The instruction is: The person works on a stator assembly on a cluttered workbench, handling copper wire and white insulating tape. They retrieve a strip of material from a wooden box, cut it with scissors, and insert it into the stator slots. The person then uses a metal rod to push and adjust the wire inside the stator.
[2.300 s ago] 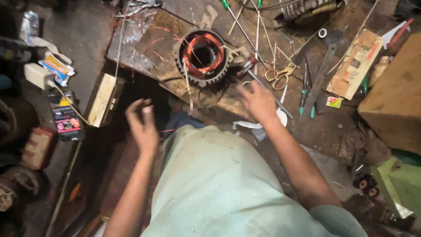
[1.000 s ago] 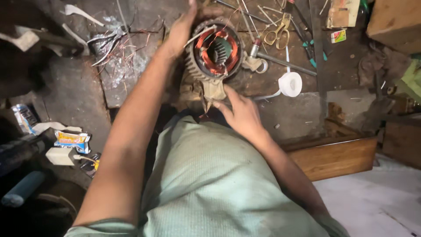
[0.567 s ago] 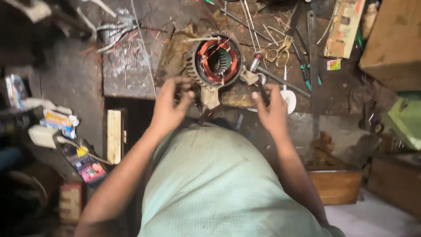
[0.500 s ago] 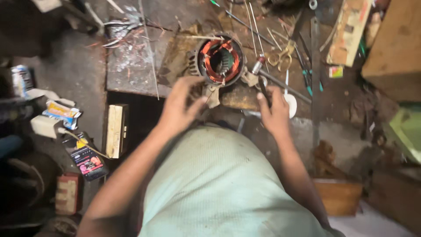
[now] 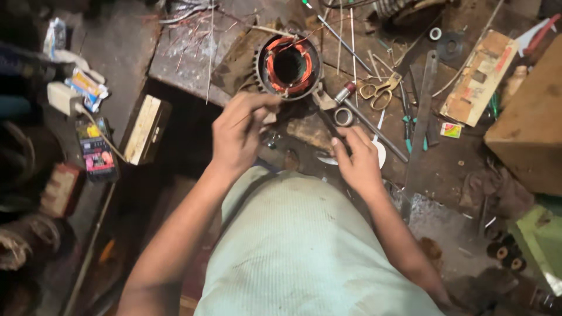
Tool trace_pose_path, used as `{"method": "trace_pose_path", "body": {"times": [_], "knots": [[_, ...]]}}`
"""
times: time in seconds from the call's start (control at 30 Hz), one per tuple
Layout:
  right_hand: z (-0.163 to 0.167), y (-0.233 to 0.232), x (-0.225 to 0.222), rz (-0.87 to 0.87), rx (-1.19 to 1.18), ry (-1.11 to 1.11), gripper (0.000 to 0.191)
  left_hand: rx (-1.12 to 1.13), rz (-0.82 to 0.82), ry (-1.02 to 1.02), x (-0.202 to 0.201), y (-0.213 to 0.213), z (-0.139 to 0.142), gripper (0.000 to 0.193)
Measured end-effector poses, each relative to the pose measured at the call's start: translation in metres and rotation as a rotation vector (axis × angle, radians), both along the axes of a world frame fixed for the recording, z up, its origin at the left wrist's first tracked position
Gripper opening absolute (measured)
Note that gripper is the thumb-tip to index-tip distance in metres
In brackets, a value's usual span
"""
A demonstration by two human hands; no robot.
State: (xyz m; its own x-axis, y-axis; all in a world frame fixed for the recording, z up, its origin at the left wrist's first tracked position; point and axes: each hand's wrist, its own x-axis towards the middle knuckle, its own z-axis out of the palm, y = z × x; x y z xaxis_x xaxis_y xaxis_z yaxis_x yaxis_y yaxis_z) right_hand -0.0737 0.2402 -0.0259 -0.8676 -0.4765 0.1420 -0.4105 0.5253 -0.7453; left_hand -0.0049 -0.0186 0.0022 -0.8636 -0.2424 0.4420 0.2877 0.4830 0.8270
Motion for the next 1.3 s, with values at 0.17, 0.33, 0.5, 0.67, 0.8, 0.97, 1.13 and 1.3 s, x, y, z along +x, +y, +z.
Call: {"method": "trace_pose_path", "body": {"times": [0.17,0.33,0.5,0.67,0.8,0.97,1.13,1.3], "knots": [[0.003,-0.02,0.01,0.215,-0.075,0.183,0.017,0.725,0.123,-0.29,0.061,0.044,-0.034,0.021],[-0.012,-0.052,0.012,0.489,0.111,0.315,0.02,0.59,0.318,-0.348,0.084,0.069,-0.066,0.022],[-0.02,-0.058,0.015,0.533,0.103,0.258,0.025,0.555,0.375,-0.355,0.091,0.07,-0.06,0.019],[-0.026,-0.051,0.014,0.4,0.147,0.222,0.016,0.468,0.322,-0.309,0.097,0.072,-0.05,0.017],[-0.039,-0.049,0.012,0.653,0.019,0.172,0.03,0.415,0.3,-0.343,0.1,0.07,-0.045,0.014],[-0.044,-0.051,0.018,0.466,0.211,0.133,0.023,0.319,0.271,-0.317,0.1,0.069,-0.04,0.014],[-0.025,-0.037,0.011,0.51,-0.008,0.073,0.024,0.102,0.408,-0.12,0.096,0.066,-0.044,0.026],[-0.011,-0.017,-0.004,0.263,0.033,-0.091,0.023,1.002,0.325,-0.606,0.067,0.054,-0.053,0.051]]}}
